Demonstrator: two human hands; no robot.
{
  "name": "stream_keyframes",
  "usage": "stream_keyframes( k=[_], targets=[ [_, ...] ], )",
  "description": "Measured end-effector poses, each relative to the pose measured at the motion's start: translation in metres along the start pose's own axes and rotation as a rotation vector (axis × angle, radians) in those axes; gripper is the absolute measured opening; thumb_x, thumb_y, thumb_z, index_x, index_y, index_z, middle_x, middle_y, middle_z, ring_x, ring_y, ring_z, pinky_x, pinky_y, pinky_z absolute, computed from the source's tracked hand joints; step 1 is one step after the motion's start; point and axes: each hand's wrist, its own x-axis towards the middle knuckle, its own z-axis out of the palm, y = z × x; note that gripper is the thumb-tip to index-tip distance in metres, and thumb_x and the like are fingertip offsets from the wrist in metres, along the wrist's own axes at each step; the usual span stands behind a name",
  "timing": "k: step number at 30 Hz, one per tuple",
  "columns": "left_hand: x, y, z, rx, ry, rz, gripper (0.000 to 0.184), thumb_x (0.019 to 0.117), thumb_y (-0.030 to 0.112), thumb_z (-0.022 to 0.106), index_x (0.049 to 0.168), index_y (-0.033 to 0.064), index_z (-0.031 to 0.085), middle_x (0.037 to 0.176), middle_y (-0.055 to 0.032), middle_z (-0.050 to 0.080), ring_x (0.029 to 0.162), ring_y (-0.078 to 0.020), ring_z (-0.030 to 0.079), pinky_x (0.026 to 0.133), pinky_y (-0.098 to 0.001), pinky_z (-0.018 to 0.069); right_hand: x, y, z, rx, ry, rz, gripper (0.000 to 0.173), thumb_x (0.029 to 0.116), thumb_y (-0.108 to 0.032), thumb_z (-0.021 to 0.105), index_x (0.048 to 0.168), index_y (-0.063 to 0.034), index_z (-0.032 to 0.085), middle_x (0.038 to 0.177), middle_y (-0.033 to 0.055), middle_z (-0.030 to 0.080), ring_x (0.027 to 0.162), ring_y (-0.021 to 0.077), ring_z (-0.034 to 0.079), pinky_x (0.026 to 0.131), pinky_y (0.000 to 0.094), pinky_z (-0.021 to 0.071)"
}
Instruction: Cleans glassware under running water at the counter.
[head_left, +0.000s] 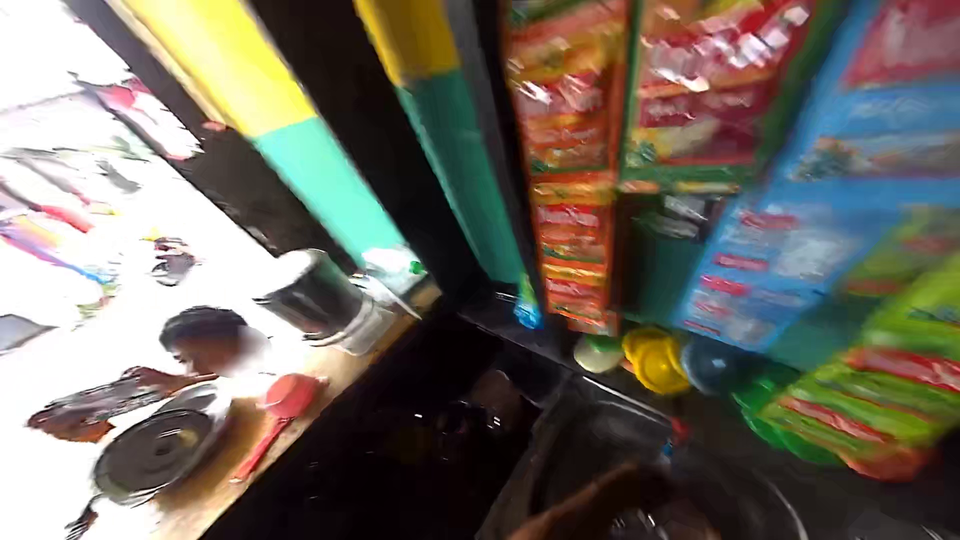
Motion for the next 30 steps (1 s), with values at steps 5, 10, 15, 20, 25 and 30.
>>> stream_keyframes(
  k=[5,10,15,20,25,30],
  targets=[
    [0.043,0.027,0.010,-0.384,-0.005,-0.242,0.026,0.1086,0.021,0.045,0.097,0.0040,0.061,0.071,-0.0020,0.059,0.057,-0.0099,0.056,0.054,-0.0245,0.0494,0.010,-0.043,-0.003,-0.052,0.201,-0.104,0.056,0.1099,-0.050,0.034,0.144,-0.0092,0.053,0.134,0.0165,0.062,0.118,0.0289,0.061,0.096,0.0515,0.0525],
    [0.035,0.006,-0.002,-0.527,-0.090,-0.187,0.028,0.1088,0.020,0.041,0.098,0.0036,0.062,0.075,-0.0043,0.063,0.064,-0.0134,0.061,0.063,-0.0282,0.0550,0.027,-0.045,-0.004,-0.290,0.163,-0.274,0.048,0.1108,-0.040,0.039,0.146,-0.0102,0.053,0.139,0.0149,0.060,0.126,0.0267,0.057,0.104,0.0495,0.0482],
    [0.015,-0.018,-0.016,-0.329,0.077,-0.203,0.032,0.1106,0.022,0.034,0.091,0.0083,0.055,0.068,0.0007,0.055,0.057,-0.0113,0.055,0.057,-0.0268,0.0522,0.037,-0.019,0.012,0.156,0.066,-0.142,0.039,0.1085,-0.034,0.045,0.142,-0.0140,0.053,0.119,0.0105,0.065,0.104,0.0221,0.063,0.086,0.0441,0.0536],
    [0.004,-0.038,-0.020,0.017,0.242,0.040,0.027,0.1069,0.018,0.043,0.092,0.0046,0.061,0.066,0.0047,0.049,0.058,-0.0074,0.049,0.060,-0.0245,0.0460,0.029,-0.016,0.021,0.262,0.097,-0.164,0.043,0.1084,-0.028,0.046,0.149,-0.0142,0.047,0.147,0.0186,0.051,0.129,0.0324,0.055,0.102,0.0507,0.0492],
    [0.008,-0.042,-0.017,0.088,0.353,0.190,0.027,0.1023,0.016,0.041,0.089,0.0030,0.060,0.066,0.0038,0.053,0.059,-0.0068,0.052,0.061,-0.0255,0.0495,0.020,-0.025,0.017,0.237,0.135,-0.280,0.038,0.1079,-0.024,0.047,0.142,-0.0106,0.055,0.142,0.0175,0.055,0.123,0.0306,0.060,0.098,0.0483,0.0525],
    [0.015,-0.040,-0.013,0.110,0.342,0.284,0.031,0.0989,0.016,0.035,0.080,0.0090,0.058,0.062,0.0080,0.051,0.055,-0.0034,0.050,0.056,-0.0227,0.0464,0.012,-0.032,0.009,0.256,0.175,-0.332,0.035,0.1085,-0.021,0.045,0.139,-0.0067,0.057,0.137,0.0185,0.059,0.116,0.0288,0.064,0.093,0.0448,0.0559]
  ],
)
